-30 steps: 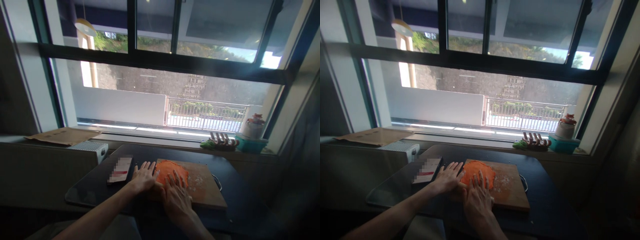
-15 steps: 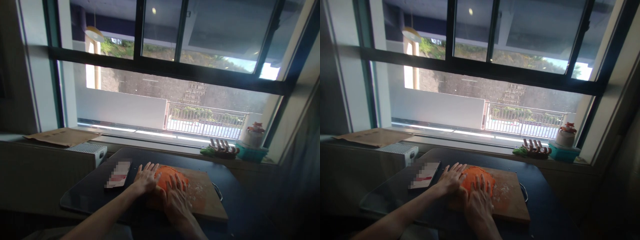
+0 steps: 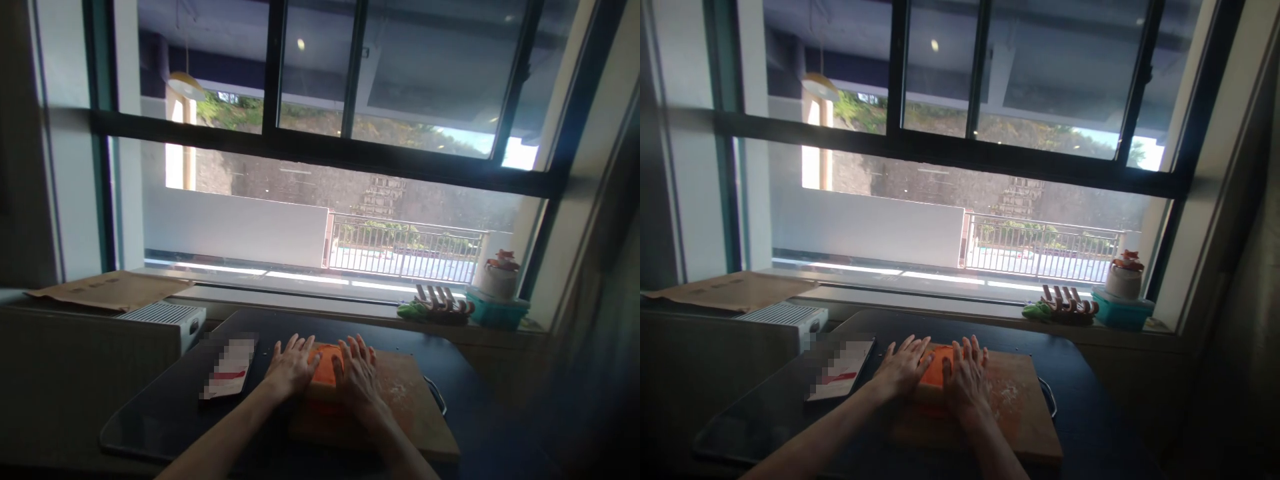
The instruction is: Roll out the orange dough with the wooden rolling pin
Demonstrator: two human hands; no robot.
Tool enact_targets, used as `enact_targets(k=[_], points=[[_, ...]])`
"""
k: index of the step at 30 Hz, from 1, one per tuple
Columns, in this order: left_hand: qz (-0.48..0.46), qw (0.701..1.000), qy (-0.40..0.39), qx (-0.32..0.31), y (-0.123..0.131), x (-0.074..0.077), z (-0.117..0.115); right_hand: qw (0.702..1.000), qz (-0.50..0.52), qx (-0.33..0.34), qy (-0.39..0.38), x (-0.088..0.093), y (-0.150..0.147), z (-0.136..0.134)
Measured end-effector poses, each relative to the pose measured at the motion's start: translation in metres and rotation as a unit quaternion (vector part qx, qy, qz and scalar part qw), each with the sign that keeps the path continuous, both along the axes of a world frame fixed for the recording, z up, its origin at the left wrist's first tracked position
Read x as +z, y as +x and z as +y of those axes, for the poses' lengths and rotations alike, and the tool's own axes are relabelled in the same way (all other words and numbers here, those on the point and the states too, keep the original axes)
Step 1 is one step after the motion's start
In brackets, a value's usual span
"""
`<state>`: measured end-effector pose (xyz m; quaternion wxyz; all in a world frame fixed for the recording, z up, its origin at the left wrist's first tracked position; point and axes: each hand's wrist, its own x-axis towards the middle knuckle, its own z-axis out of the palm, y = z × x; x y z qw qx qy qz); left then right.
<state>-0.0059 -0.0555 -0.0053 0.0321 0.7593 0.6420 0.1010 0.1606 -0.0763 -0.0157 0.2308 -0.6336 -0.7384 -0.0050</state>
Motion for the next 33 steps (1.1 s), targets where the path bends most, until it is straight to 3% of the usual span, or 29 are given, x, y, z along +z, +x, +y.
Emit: enact_targets(k=[3,6,11,16,25,28,33], points=[[0.003,1.000,-0.012,0.014,0.004,0.002,0.011,0.999,0.013,-0.019,-0.035,0.006,0.001,0.028],[0.011,0.999,-0.029,0.010,0.004,0.004,0.009,0.997,0.028,-0.019,-0.068,0.007,0.003,0.034],[0.029,0.998,-0.051,-0.016,0.003,0.003,-0.024,0.998,0.021,0.013,-0.056,-0.002,0.009,-0.002],[0.055,0.998,-0.005,-0.042,0.006,0.000,-0.055,0.999,0.010,0.028,-0.030,-0.010,0.013,-0.035],[0.032,0.999,-0.015,-0.012,0.006,0.008,-0.029,0.994,0.042,0.002,-0.102,0.006,0.007,0.001],[0.039,0.999,-0.023,-0.021,0.006,0.007,-0.034,0.996,0.034,0.021,-0.080,0.003,0.008,-0.008],[0.064,0.997,0.019,-0.047,0.007,0.001,-0.061,0.999,0.021,0.033,-0.031,-0.012,0.014,-0.041]])
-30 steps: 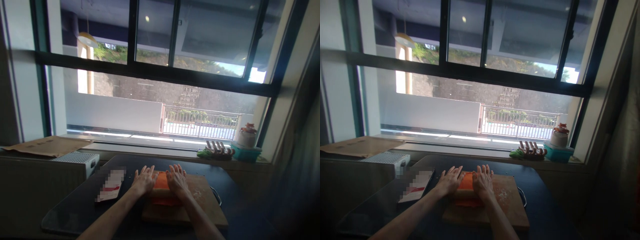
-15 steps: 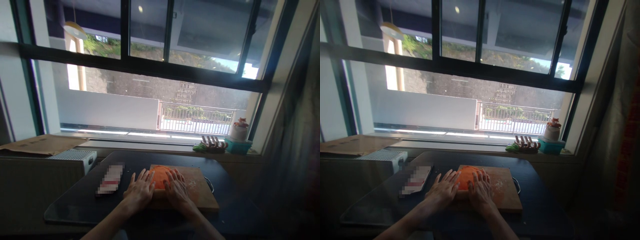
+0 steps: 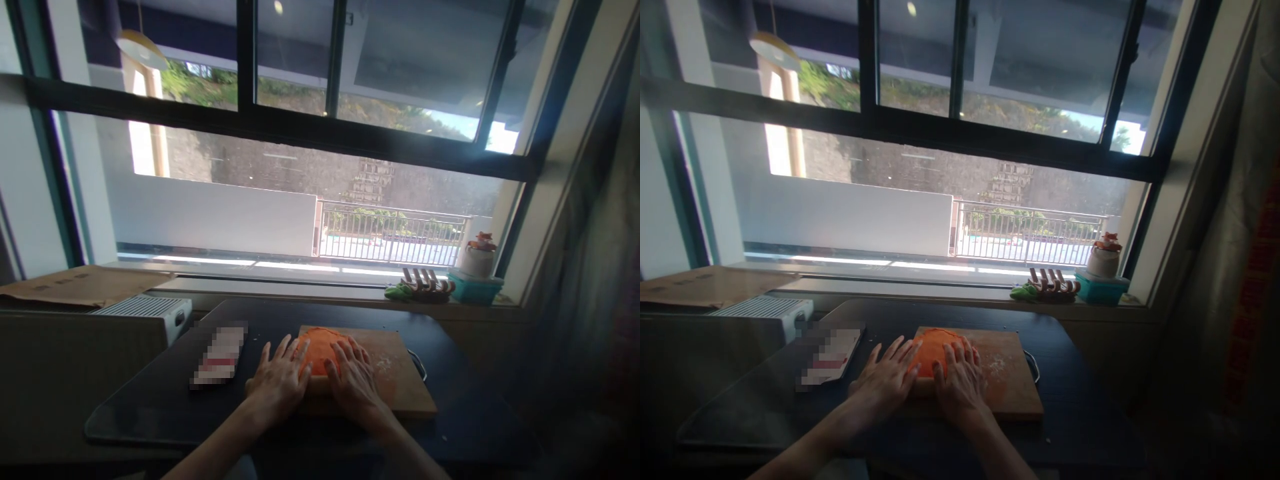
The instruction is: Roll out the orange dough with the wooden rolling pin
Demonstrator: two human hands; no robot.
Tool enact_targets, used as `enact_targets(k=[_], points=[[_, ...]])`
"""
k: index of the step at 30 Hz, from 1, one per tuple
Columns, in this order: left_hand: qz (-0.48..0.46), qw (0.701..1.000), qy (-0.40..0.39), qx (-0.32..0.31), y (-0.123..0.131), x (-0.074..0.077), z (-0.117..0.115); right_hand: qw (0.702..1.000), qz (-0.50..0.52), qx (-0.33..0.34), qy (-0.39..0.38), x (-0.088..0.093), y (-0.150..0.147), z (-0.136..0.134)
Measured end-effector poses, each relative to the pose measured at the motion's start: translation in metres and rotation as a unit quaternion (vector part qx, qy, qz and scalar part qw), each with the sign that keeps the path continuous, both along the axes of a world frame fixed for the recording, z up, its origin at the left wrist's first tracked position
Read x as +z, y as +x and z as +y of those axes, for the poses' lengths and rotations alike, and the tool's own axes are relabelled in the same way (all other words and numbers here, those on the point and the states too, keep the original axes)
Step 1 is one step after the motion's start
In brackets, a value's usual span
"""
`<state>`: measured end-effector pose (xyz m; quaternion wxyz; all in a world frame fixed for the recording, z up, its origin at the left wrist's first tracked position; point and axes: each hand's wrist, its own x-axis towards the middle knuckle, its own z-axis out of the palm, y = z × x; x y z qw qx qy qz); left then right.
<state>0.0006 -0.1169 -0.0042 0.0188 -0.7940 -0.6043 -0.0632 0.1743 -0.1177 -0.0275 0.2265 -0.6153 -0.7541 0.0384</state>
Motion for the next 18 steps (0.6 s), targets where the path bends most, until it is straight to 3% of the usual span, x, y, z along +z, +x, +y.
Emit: enact_targets(k=[5,13,18], points=[[-0.006,1.000,0.020,-0.003,0.001,-0.001,-0.007,1.000,-0.002,-0.003,-0.007,-0.004,0.000,-0.002],[-0.073,0.994,-0.026,0.078,0.005,0.002,0.052,0.998,0.001,-0.037,-0.058,0.014,-0.008,0.065],[-0.093,0.989,-0.041,0.104,0.003,0.002,0.068,0.998,-0.012,-0.043,-0.050,0.012,-0.010,0.071]])
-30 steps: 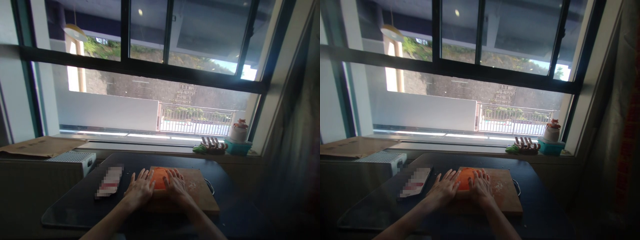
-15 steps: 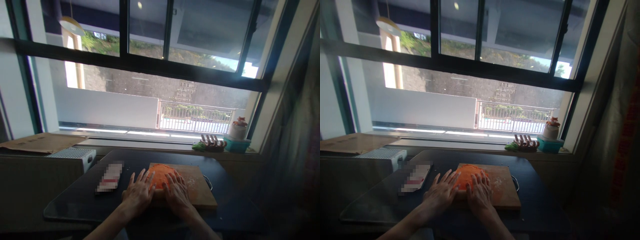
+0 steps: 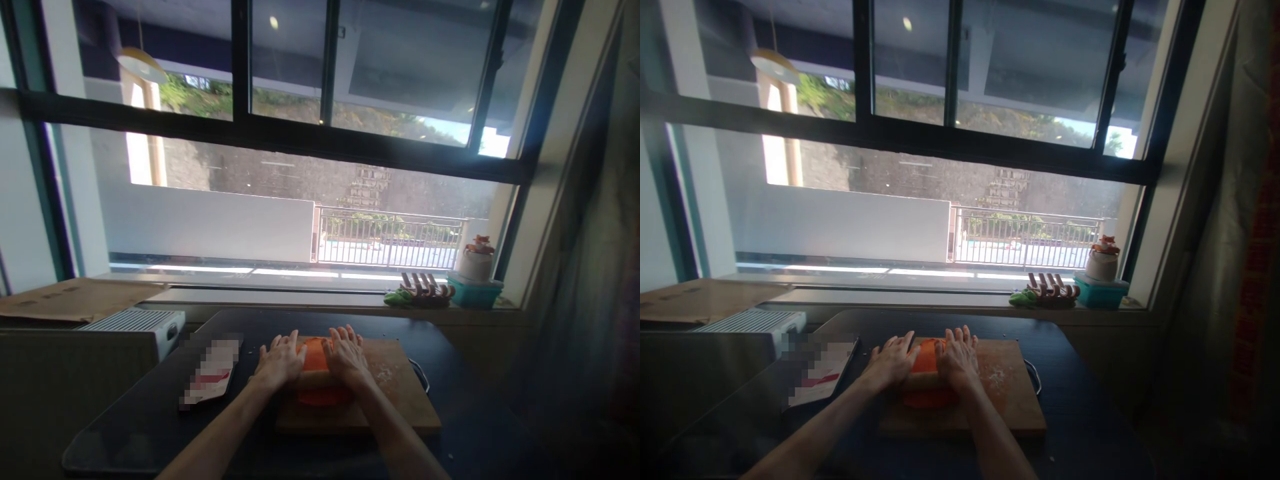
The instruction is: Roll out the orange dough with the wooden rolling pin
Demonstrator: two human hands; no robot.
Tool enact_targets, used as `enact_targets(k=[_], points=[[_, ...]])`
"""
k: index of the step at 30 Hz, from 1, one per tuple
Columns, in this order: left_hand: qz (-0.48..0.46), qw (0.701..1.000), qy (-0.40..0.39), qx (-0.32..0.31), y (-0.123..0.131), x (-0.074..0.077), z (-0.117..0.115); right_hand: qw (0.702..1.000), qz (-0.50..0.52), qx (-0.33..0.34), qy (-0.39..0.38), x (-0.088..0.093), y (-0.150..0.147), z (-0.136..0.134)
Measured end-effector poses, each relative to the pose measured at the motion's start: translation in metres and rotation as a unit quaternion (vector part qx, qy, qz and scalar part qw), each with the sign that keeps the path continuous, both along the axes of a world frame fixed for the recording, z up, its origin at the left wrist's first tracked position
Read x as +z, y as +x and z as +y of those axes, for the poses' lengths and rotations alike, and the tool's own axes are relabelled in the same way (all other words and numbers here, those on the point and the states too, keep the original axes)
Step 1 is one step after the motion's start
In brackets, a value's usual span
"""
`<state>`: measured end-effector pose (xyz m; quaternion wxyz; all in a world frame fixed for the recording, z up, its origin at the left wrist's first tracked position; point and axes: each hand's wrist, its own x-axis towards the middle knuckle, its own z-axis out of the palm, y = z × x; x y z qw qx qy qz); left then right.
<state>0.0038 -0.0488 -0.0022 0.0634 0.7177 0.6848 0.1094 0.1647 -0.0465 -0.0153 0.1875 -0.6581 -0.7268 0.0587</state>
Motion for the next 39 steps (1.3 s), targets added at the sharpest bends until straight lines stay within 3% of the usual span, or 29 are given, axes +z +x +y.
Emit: enact_targets(k=[7,12,16,20,23,28,32,35,39], points=[[-0.008,0.998,0.064,0.002,-0.002,0.000,-0.014,0.998,-0.015,0.028,0.060,-0.006,0.000,-0.027],[0.008,0.991,0.130,0.002,-0.016,-0.008,-0.016,1.000,-0.022,0.017,0.009,0.000,-0.001,0.002],[0.015,0.996,0.091,0.016,-0.031,-0.015,-0.008,0.999,-0.037,0.024,0.016,0.008,-0.005,0.030],[0.006,0.998,0.052,0.025,-0.035,-0.014,0.004,0.999,-0.037,0.017,0.033,0.013,-0.008,0.039],[0.006,0.999,0.045,0.013,-0.033,-0.013,0.002,0.998,-0.038,0.026,0.033,0.010,-0.006,0.029],[0.050,0.993,0.091,-0.050,-0.033,-0.017,-0.028,0.998,-0.018,0.036,0.043,-0.008,0.001,-0.007],[0.046,0.992,0.104,-0.059,-0.033,-0.017,-0.046,0.996,-0.024,0.032,0.081,-0.018,0.001,-0.026],[0.039,0.994,0.089,-0.050,-0.031,-0.015,-0.040,0.997,-0.026,0.029,0.061,-0.015,0.000,-0.020],[0.025,0.998,0.047,-0.015,-0.031,-0.014,-0.010,0.999,-0.034,0.021,0.013,-0.004,-0.001,0.011]])
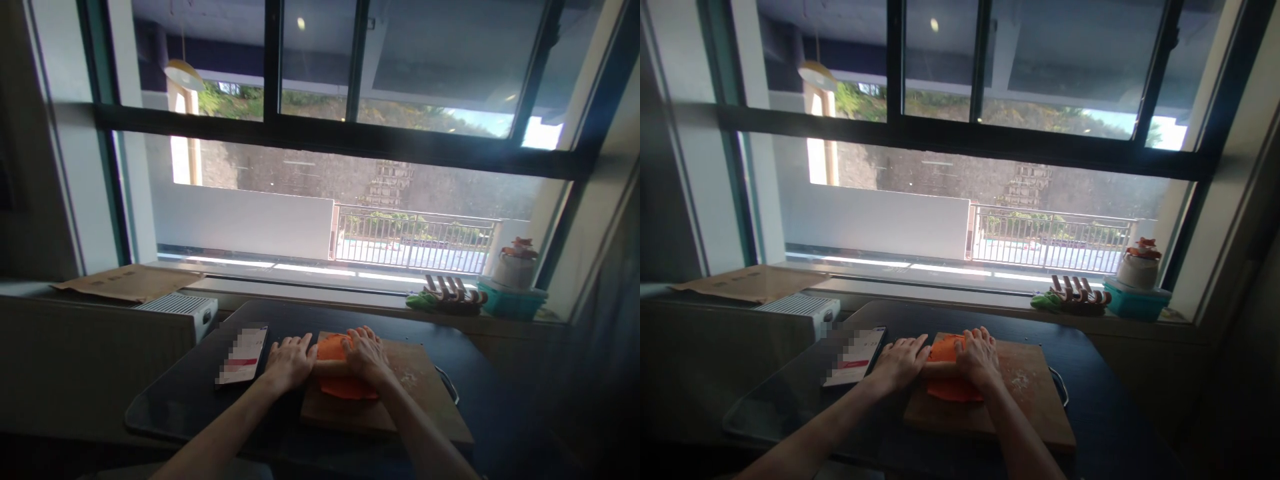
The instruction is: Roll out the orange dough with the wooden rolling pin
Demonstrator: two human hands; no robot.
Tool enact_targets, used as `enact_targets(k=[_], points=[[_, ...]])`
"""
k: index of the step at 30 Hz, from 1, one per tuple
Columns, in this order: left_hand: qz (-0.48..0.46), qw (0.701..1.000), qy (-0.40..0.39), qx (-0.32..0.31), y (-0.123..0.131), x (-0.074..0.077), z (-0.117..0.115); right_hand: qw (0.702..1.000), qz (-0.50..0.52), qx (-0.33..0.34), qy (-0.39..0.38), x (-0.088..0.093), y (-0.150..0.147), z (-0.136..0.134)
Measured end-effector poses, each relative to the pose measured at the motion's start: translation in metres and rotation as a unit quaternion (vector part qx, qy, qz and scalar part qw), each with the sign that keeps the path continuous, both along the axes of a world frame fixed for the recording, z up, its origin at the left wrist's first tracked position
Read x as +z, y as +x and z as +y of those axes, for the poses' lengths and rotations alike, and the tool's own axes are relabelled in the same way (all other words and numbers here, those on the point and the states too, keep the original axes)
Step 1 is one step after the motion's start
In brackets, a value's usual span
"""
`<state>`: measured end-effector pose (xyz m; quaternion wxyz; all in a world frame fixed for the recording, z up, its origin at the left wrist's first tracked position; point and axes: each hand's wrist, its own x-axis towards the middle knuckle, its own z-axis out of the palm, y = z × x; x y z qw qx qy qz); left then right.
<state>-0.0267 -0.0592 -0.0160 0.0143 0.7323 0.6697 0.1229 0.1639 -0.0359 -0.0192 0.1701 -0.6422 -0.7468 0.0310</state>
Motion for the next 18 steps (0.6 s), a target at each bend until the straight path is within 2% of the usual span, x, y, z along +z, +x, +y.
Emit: enact_targets(k=[3,6,9,13,15,18], points=[[-0.003,1.000,-0.004,0.014,0.000,0.002,0.022,1.000,-0.001,-0.014,0.000,0.010,-0.003,0.025],[0.003,1.000,0.018,0.000,0.000,0.005,0.026,1.000,0.003,-0.016,0.022,0.017,-0.007,0.035],[0.013,0.998,0.039,-0.052,0.000,0.005,0.011,0.999,0.003,-0.006,0.046,0.016,-0.008,0.026],[0.025,0.991,0.053,-0.118,-0.002,0.001,-0.016,0.996,-0.003,0.046,0.082,0.004,-0.001,-0.003],[0.022,0.992,0.049,-0.117,-0.002,-0.001,-0.020,0.994,-0.011,0.062,0.085,-0.001,0.003,-0.013],[0.016,0.996,0.017,-0.087,0.000,-0.001,-0.011,0.996,-0.025,0.047,0.066,0.000,0.002,-0.010]])
